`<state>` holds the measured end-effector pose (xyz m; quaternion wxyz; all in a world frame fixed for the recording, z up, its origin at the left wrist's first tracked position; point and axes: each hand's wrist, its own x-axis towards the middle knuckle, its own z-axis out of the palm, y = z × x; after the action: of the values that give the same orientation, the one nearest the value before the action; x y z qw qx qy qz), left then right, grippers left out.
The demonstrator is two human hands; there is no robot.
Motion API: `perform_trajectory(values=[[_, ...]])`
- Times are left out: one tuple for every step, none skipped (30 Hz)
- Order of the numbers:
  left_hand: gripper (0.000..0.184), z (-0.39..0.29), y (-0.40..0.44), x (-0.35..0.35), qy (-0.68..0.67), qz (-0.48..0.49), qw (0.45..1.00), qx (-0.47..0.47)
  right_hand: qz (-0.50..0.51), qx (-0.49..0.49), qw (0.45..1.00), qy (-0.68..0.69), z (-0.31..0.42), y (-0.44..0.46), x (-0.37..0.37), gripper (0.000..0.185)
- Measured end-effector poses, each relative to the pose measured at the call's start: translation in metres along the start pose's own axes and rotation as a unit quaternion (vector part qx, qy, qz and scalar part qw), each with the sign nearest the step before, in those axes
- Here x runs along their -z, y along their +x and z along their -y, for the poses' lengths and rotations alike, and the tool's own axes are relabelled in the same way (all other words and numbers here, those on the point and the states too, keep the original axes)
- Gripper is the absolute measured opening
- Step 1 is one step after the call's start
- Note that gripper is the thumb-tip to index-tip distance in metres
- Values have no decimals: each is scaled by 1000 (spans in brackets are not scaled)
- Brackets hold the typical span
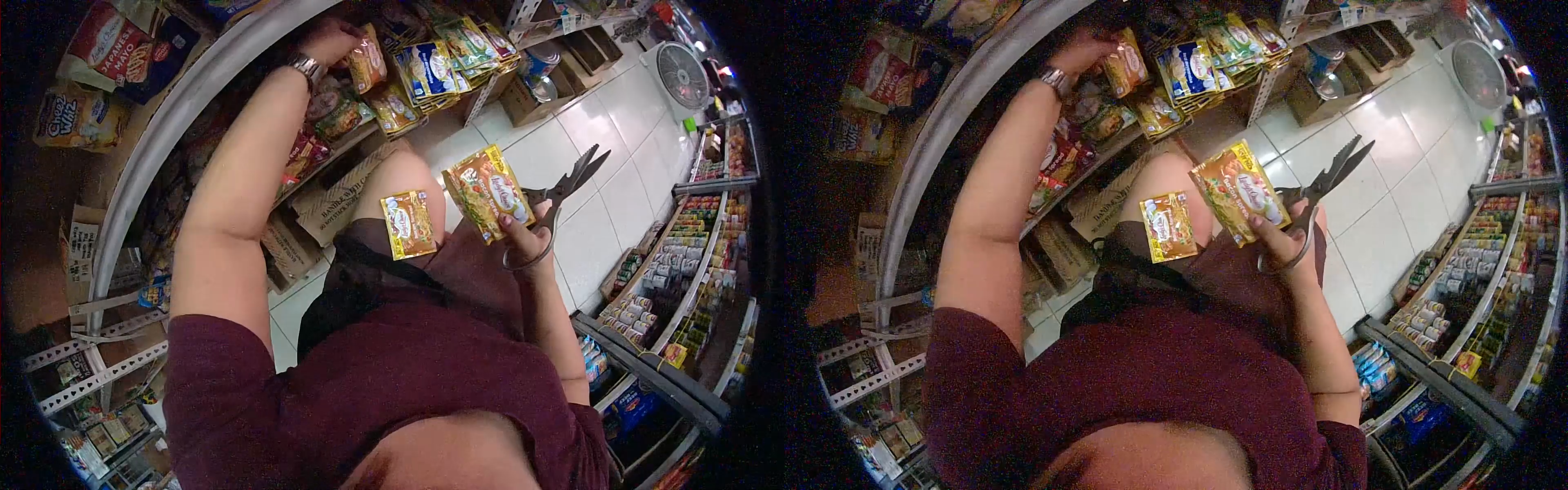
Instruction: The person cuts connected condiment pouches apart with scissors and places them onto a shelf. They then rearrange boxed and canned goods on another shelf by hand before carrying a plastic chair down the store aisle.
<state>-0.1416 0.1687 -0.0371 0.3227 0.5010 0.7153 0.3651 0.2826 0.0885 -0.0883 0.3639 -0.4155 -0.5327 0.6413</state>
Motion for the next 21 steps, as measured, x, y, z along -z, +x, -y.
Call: perform_trajectory(values=[[29, 4, 14, -5, 116, -25, 993, 22, 38, -22, 999, -1, -3, 0, 7, 55], [30, 55, 68, -15, 256, -89, 962, -36, 35, -22, 999, -1, -1, -1, 6, 55], [31, 53, 81, -25, 393, -167, 901, -74, 7, -4, 1000, 7, 4, -3, 1, 43], [30, 54, 88, -21, 404, -72, 912, -31, -9, 3, 1000, 11, 5, -3, 1, 37], [30, 60, 89, -19, 386, 40, 922, 10, -24, 11, 1000, 15, 6, -4, 1, 33], [29, 49, 82, -19, 389, 111, 914, 32, -12, 32, 999, 4, 5, -3, 3, 35], [29, 42, 80, -20, 399, 154, 903, 42, -7, 43, 999, -2, 5, -1, 4, 36], [29, 36, 78, -21, 411, 184, 892, 45, -1, 53, 999, -8, 4, 0, 5, 37], [28, 35, 79, -22, 424, 198, 883, 43, -1, 55, 998, 3, 4, 0, 5, 38], [28, 35, 79, -23, 442, 204, 873, 40, 0, 58, 998, 14, 4, 0, 4, 39], [27, 34, 79, -25, 465, 195, 863, 28, 0, 57, 998, 14, 5, 0, 4, 39], [27, 38, 83, -28, 493, 179, 852, 12, -3, 45, 999, 15, 6, 0, 4, 40], [27, 43, 86, -33, 527, 150, 836, -8, -5, 38, 999, 15, 5, -1, 4, 40], [27, 48, 87, -37, 564, 119, 817, -27, -7, 31, 999, 15, 5, -1, 5, 41], [26, 53, 86, -42, 599, 87, 795, -46, -9, 22, 999, 22, 4, -1, 5, 39], [26, 58, 85, -47, 631, 58, 771, -61, -11, 14, 999, 29, 3, 0, 6, 38], [26, 62, 85, -50, 644, 40, 761, -66, -13, 14, 999, 30, 2, -1, 5, 38], [26, 65, 84, -52, 654, 25, 752, -70, -21, -14, 998, 54, 2, -1, 5, 37], [26, 68, 82, -55, 657, 11, 751, -71, -28, -41, 996, 78, 3, -2, 3, 36], [26, 69, 84, -56, 647, 3, 759, -73, -30, -42, 996, 77, 7, -2, -1, 36], [25, 68, 84, -58, 637, -5, 767, -74, -47, -61, 987, 138, 16, -2, -9, 36]])
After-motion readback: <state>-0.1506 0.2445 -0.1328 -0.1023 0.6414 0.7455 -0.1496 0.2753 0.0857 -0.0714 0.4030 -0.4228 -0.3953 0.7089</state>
